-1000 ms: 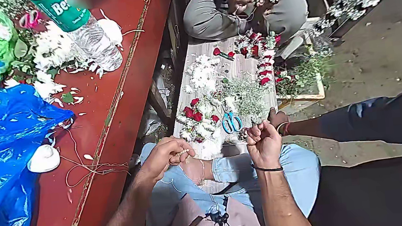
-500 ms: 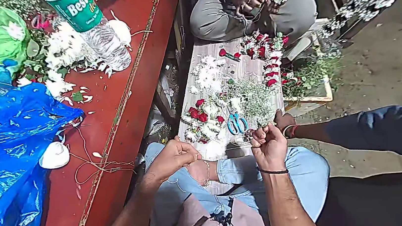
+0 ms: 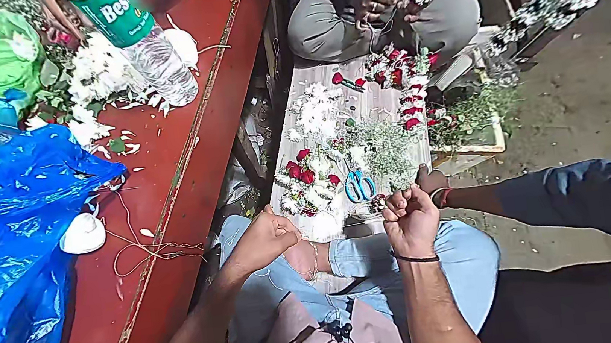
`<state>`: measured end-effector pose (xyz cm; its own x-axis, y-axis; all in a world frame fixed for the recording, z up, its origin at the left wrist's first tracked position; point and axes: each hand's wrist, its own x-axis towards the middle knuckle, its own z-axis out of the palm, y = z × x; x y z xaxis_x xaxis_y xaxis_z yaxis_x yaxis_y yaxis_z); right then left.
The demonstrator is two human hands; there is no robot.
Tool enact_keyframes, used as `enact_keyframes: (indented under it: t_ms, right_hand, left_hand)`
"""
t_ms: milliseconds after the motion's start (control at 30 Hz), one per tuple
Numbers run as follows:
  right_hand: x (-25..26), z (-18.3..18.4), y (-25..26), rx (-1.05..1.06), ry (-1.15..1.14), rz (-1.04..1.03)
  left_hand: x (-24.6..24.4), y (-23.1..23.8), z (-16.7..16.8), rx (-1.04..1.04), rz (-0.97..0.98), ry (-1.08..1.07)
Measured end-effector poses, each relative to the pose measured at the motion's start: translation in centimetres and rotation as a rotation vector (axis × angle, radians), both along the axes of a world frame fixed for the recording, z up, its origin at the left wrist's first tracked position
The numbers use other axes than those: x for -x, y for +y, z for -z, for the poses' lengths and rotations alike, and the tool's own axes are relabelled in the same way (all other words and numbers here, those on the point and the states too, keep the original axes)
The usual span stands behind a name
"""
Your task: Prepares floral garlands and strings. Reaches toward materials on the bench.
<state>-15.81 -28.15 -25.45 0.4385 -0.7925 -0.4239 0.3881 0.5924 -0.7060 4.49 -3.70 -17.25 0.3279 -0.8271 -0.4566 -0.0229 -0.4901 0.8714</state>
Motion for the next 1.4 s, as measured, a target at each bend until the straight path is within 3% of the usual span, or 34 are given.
enact_keyframes:
  t_ms: [333,600,1000,1400]
  right_hand:
    - [0.1,0.2,0.1,0.0,0.043,0.023]
    - [0.1,0.3,0.2,-0.015,0.053,0.016]
    - [-0.1,0.0,0.6,-0.006,0.031,0.005]
    - [-0.1,0.1,0.5,-0.015,0.039,-0.004]
  left_hand:
    - [0.2,0.1,-0.2,0.048,-0.077,0.139]
    - [-0.4,0.7,-0.7,0.152,-0.059,0.477]
    - [0.4,0.7,-0.3,0.149,-0.104,0.389]
    - [0.2,0.9,-0.7,0.205,-0.047,0.507]
